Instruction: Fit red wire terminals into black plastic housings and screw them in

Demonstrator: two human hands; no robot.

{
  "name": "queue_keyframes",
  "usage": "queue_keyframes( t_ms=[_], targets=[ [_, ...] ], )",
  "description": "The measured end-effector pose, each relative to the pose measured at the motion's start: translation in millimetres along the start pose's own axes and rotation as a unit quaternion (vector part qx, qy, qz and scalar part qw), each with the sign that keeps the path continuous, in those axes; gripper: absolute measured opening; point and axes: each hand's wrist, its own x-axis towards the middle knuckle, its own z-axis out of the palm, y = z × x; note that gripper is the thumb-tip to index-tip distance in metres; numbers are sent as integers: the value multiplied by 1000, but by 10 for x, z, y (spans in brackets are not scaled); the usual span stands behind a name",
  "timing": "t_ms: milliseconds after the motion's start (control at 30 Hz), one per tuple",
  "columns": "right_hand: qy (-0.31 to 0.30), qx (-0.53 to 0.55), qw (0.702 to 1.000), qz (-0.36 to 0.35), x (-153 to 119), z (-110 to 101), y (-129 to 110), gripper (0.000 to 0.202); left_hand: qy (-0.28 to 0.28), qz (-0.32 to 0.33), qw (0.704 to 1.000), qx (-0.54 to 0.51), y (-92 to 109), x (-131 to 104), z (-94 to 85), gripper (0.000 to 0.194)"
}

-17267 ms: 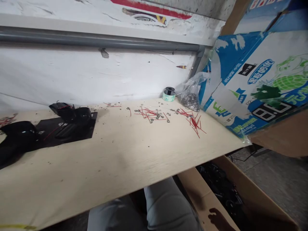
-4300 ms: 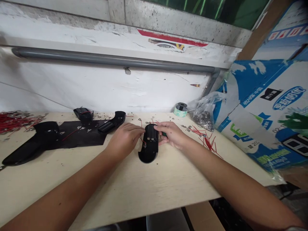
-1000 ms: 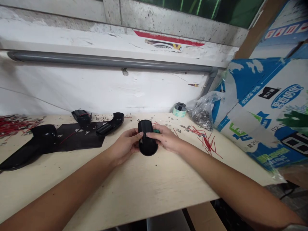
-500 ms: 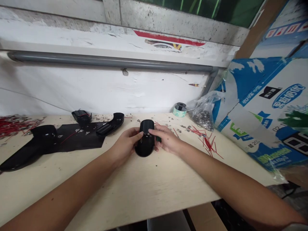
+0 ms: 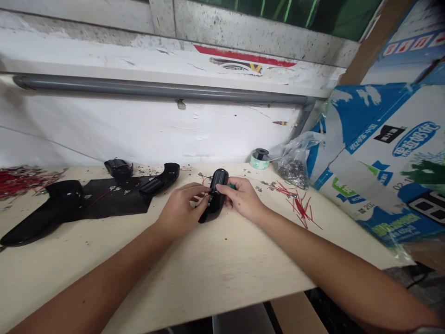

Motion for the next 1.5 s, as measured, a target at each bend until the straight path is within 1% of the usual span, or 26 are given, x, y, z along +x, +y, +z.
queue_keyframes(
  t_ms=[100,200,400,567,733,833,967,1167,1367,1500],
  targets=[
    [-15,-24,1000,-5,5,-24,25,36,-14,-35,998,-45,-12,1,5,26],
    [-8,-21,1000,5,6,-26,32,36,-28,-62,995,-78,11,6,-3,25],
    [21,-16,1000,-3,8,-31,0,38,-53,-72,989,-120,61,4,1,25],
    [35,-31,999,-16,12,-43,-46,36,-35,-72,981,-175,7,-8,44,21],
    [64,-55,995,-61,2,-44,-101,42,-41,-81,980,-176,25,-17,57,34],
    [77,-76,991,-78,2,-50,-71,42,-44,-70,981,-175,59,-18,49,34],
    [79,-98,988,-86,28,-71,31,42,-49,-64,984,-157,78,-26,49,34],
    [71,-51,994,-62,64,-73,106,45,-52,-57,985,-155,39,-43,90,30],
    [67,68,995,-2,38,2,8,52,-50,-54,987,-142,55,-47,93,31],
    [81,99,992,13,36,17,-22,55,-56,-34,990,-124,96,-64,95,32]
  ],
)
